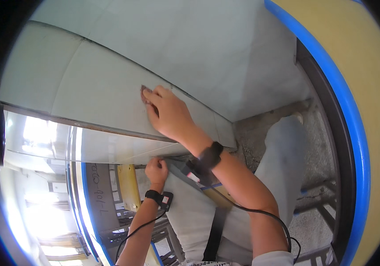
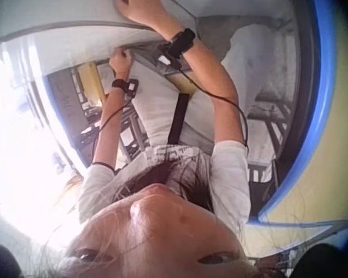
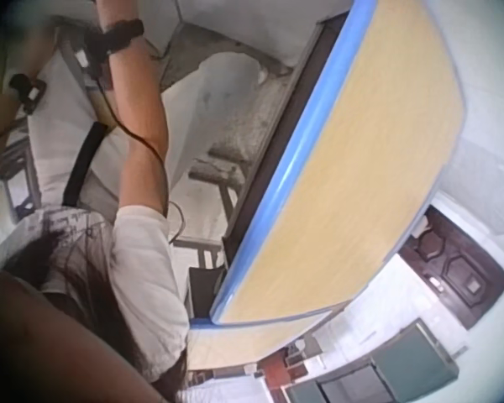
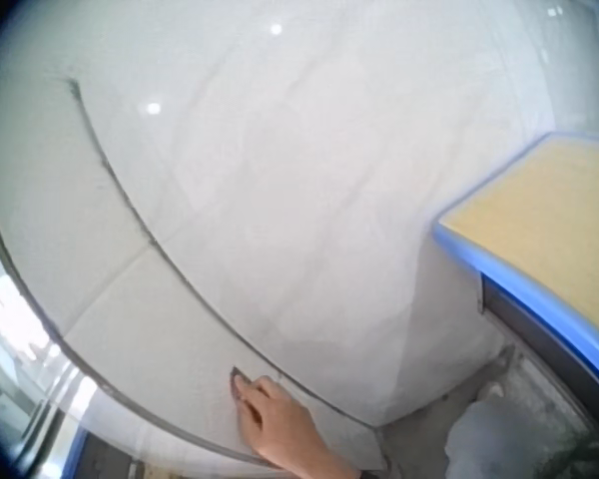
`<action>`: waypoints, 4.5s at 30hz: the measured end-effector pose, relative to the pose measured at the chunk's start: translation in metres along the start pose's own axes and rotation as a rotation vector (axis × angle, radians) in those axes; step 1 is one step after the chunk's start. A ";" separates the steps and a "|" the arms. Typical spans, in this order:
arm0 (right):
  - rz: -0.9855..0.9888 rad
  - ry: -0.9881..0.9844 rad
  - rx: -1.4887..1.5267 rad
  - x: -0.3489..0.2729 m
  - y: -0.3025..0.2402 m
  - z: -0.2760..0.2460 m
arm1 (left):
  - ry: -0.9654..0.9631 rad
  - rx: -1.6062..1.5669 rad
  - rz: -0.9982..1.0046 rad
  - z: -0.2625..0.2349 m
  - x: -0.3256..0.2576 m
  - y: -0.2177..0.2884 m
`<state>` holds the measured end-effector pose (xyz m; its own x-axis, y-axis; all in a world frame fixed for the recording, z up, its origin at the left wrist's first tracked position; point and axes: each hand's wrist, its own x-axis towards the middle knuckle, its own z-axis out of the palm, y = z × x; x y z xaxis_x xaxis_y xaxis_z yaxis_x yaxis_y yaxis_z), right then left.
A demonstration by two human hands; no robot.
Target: Sanding or cleaning a wall in a classroom using a sponge or sanding block.
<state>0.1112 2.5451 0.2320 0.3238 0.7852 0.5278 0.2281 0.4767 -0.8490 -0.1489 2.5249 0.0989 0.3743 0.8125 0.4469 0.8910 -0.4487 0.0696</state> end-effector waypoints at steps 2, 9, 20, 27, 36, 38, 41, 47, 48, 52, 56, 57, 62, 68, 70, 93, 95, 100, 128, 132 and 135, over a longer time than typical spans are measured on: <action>-0.069 0.003 0.008 -0.026 -0.006 0.005 | 0.022 -0.045 -0.132 -0.004 -0.010 -0.016; -0.300 0.025 -0.252 -0.012 0.011 -0.003 | -0.031 -0.110 -0.059 0.002 0.002 0.000; -0.458 -0.014 -0.341 -0.023 -0.009 -0.009 | -0.090 -0.017 -0.035 -0.002 0.004 0.003; -0.162 0.079 0.030 -0.020 0.016 -0.011 | -0.105 -0.020 -0.027 -0.002 0.006 0.005; -0.217 0.094 0.130 -0.014 0.029 0.001 | -0.156 0.037 -0.031 -0.001 0.007 0.001; -0.247 0.089 0.140 -0.015 0.034 0.001 | -0.174 0.012 -0.024 0.001 0.008 0.001; -0.312 0.104 0.170 -0.013 0.037 0.001 | -0.164 0.058 0.004 0.003 0.005 0.000; -0.388 0.077 0.104 -0.011 0.032 -0.011 | -0.196 0.091 -0.026 0.003 0.005 -0.004; -0.384 0.051 0.082 -0.013 0.038 -0.011 | -0.194 0.089 -0.018 0.003 0.005 -0.004; -0.428 0.061 0.100 -0.017 0.030 -0.008 | -0.165 0.152 0.101 0.003 0.014 0.007; -0.410 0.050 0.122 -0.014 0.018 -0.013 | -0.227 0.106 0.020 -0.004 0.004 -0.006; -0.413 0.051 0.122 -0.015 0.029 -0.011 | -0.271 0.127 -0.049 -0.001 0.006 -0.007; -0.393 0.041 0.130 -0.016 0.011 -0.010 | -0.103 0.218 0.191 -0.001 0.007 0.001; -0.335 0.021 0.082 -0.021 0.034 -0.014 | -0.273 0.127 0.040 0.008 0.006 0.003; -0.345 0.045 0.170 -0.024 0.013 -0.007 | -0.126 0.028 0.037 0.005 -0.003 0.000; -0.171 0.057 0.101 -0.025 0.012 0.009 | -0.140 0.152 0.216 0.010 0.000 -0.018; -0.017 0.068 0.021 -0.017 0.032 0.011 | -0.232 0.129 0.040 0.006 0.003 -0.009; 0.274 0.004 0.033 -0.010 0.083 0.016 | -0.284 0.130 0.066 0.001 0.011 0.003; 0.039 0.141 0.349 0.053 0.039 0.026 | -0.371 0.119 0.171 -0.001 0.003 -0.018; 0.189 0.196 0.256 0.023 0.090 0.024 | -0.351 0.143 0.089 0.008 0.008 0.009; 0.126 0.242 0.275 0.021 0.089 0.038 | -0.340 0.081 0.054 0.007 0.001 -0.003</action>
<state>0.1033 2.6193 0.1668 0.5482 0.7440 0.3820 -0.0715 0.4968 -0.8649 -0.1497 2.5301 0.0928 0.4731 0.8721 0.1249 0.8801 -0.4742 -0.0231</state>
